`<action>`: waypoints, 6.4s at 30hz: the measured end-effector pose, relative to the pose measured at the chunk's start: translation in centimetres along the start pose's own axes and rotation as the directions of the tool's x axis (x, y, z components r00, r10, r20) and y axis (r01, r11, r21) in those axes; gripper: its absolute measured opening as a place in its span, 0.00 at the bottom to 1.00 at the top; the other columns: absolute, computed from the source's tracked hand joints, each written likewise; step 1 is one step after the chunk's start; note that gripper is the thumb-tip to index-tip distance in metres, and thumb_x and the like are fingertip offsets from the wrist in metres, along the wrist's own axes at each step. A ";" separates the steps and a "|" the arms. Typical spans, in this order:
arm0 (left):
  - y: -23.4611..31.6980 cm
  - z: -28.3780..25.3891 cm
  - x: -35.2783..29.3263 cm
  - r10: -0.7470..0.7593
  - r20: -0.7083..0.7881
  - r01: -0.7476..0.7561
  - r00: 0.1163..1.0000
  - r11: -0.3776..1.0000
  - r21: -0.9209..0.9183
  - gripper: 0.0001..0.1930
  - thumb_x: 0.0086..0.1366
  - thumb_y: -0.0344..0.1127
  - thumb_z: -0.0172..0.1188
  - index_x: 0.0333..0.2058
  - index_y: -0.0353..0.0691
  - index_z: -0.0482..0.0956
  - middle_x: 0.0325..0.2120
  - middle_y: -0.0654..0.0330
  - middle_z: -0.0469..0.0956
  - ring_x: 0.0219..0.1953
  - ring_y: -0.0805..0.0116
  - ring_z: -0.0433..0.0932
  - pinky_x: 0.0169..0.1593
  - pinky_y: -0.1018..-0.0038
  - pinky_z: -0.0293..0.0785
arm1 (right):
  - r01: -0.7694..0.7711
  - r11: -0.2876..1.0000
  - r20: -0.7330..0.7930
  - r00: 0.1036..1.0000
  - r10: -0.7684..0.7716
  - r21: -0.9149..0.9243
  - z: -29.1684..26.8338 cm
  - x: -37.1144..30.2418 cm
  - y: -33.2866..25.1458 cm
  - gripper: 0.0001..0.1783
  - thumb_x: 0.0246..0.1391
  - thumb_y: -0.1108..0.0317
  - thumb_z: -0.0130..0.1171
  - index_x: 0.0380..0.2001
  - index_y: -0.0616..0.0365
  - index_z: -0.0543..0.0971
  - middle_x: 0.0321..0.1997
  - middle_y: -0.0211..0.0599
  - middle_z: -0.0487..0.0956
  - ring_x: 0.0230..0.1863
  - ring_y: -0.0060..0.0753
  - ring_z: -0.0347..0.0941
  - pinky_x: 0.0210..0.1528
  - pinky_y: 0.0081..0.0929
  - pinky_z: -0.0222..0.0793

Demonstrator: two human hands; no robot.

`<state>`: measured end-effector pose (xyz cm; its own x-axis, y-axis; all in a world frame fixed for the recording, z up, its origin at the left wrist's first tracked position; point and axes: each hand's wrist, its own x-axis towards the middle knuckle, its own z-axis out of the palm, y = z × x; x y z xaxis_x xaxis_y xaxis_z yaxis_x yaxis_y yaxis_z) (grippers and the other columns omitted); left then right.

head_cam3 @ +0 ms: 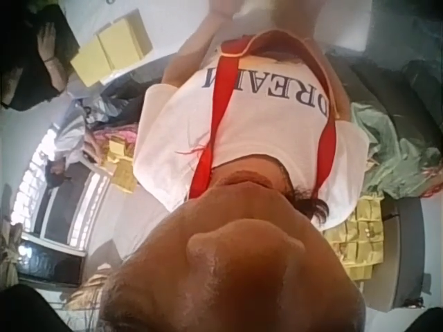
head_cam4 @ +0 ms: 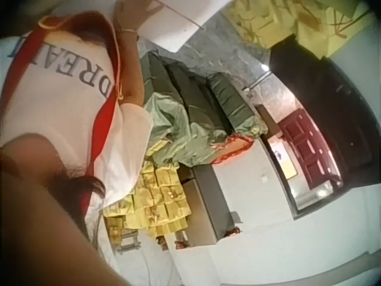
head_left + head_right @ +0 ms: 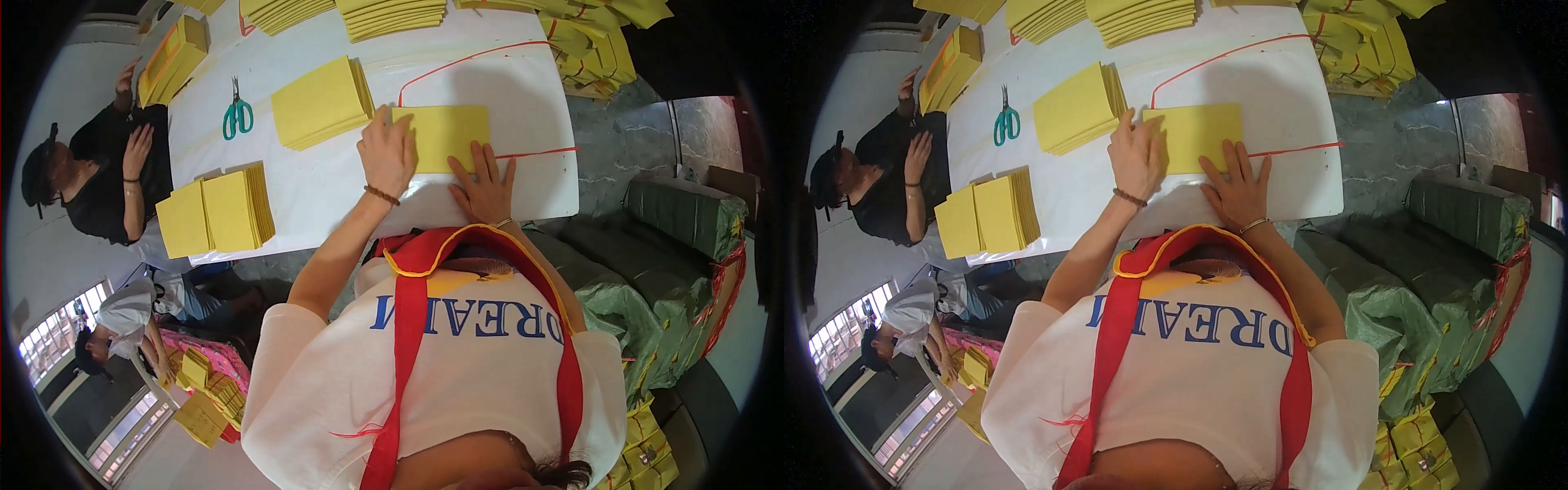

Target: Folding individual sheets of yellow paper and organizing them into stacks.

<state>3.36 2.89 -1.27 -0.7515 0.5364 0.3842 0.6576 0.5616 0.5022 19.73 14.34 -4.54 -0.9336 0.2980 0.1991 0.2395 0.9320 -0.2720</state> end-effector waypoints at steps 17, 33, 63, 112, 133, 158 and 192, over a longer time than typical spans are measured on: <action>0.7 1.6 0.2 0.526 0.494 -0.553 0.692 0.827 -0.106 0.39 0.48 0.59 0.61 0.56 0.48 0.63 0.59 0.51 0.56 0.61 0.49 0.53 0.60 0.53 0.49 | -0.040 0.950 0.040 0.999 0.029 0.309 -0.5 1.8 3.9 0.24 0.51 0.58 0.51 0.54 0.46 0.68 0.62 0.32 0.63 0.65 0.32 0.53 0.59 0.59 0.42; 0.1 2.6 -0.1 0.655 0.421 -0.763 0.627 0.625 0.164 0.28 0.51 0.39 0.57 0.52 0.35 0.67 0.50 0.45 0.68 0.50 0.50 0.68 0.50 0.63 0.67 | -0.182 0.852 0.111 0.983 0.146 0.491 -1.2 4.7 5.8 0.32 0.58 0.54 0.42 0.63 0.57 0.53 0.67 0.40 0.53 0.67 0.36 0.50 0.65 0.53 0.31; -13.0 -7.7 6.0 0.325 0.190 -0.375 0.927 0.837 0.399 0.25 0.51 0.24 0.51 0.51 0.44 0.70 0.49 0.57 0.71 0.52 0.60 0.69 0.51 0.66 0.65 | 0.357 0.930 0.055 0.930 -0.362 0.094 0.3 6.4 0.7 0.25 0.54 0.58 0.49 0.56 0.44 0.66 0.65 0.33 0.57 0.66 0.35 0.50 0.59 0.65 0.42; -10.5 -8.0 9.0 0.255 0.287 -0.329 0.924 0.910 0.253 0.20 0.59 0.44 0.56 0.46 0.39 0.72 0.50 0.50 0.68 0.51 0.52 0.65 0.53 0.61 0.62 | -0.020 0.897 -0.001 1.000 0.022 0.442 -4.4 14.7 11.1 0.22 0.52 0.56 0.54 0.50 0.50 0.72 0.64 0.43 0.58 0.66 0.47 0.50 0.62 0.50 0.47; 16.1 -3.7 41.0 0.582 -0.211 -0.580 0.785 0.811 0.076 0.11 0.59 0.35 0.53 0.40 0.42 0.78 0.37 0.55 0.77 0.40 0.55 0.74 0.45 0.64 0.70 | 0.216 0.974 -0.468 0.855 -0.225 -0.073 -27.4 38.1 21.3 0.19 0.51 0.53 0.51 0.45 0.43 0.76 0.56 0.32 0.69 0.57 0.40 0.62 0.52 0.49 0.57; 13.2 -2.5 49.1 0.096 0.021 -0.054 0.995 0.713 -0.699 0.11 0.65 0.39 0.50 0.36 0.40 0.77 0.31 0.64 0.80 0.33 0.75 0.77 0.39 0.77 0.71 | 0.077 0.980 -0.163 0.981 -0.108 -0.182 -28.9 43.6 18.2 0.18 0.56 0.53 0.43 0.41 0.48 0.78 0.39 0.38 0.78 0.43 0.44 0.74 0.45 0.42 0.69; 19.9 -9.5 49.4 0.228 0.008 -0.228 0.974 0.973 -0.030 0.10 0.55 0.37 0.52 0.29 0.38 0.79 0.23 0.52 0.78 0.27 0.61 0.78 0.32 0.69 0.71 | 0.300 0.503 -0.304 0.950 -0.076 0.811 -35.3 44.5 14.9 0.29 0.59 0.57 0.47 0.61 0.57 0.59 0.55 0.36 0.70 0.44 0.25 0.69 0.53 0.26 0.62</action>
<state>-21.13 34.56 35.10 -0.5809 0.6553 0.4828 0.8098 0.4052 0.4244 -8.83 48.76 33.54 -0.8238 0.2746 0.4959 -0.3755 0.3911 -0.8403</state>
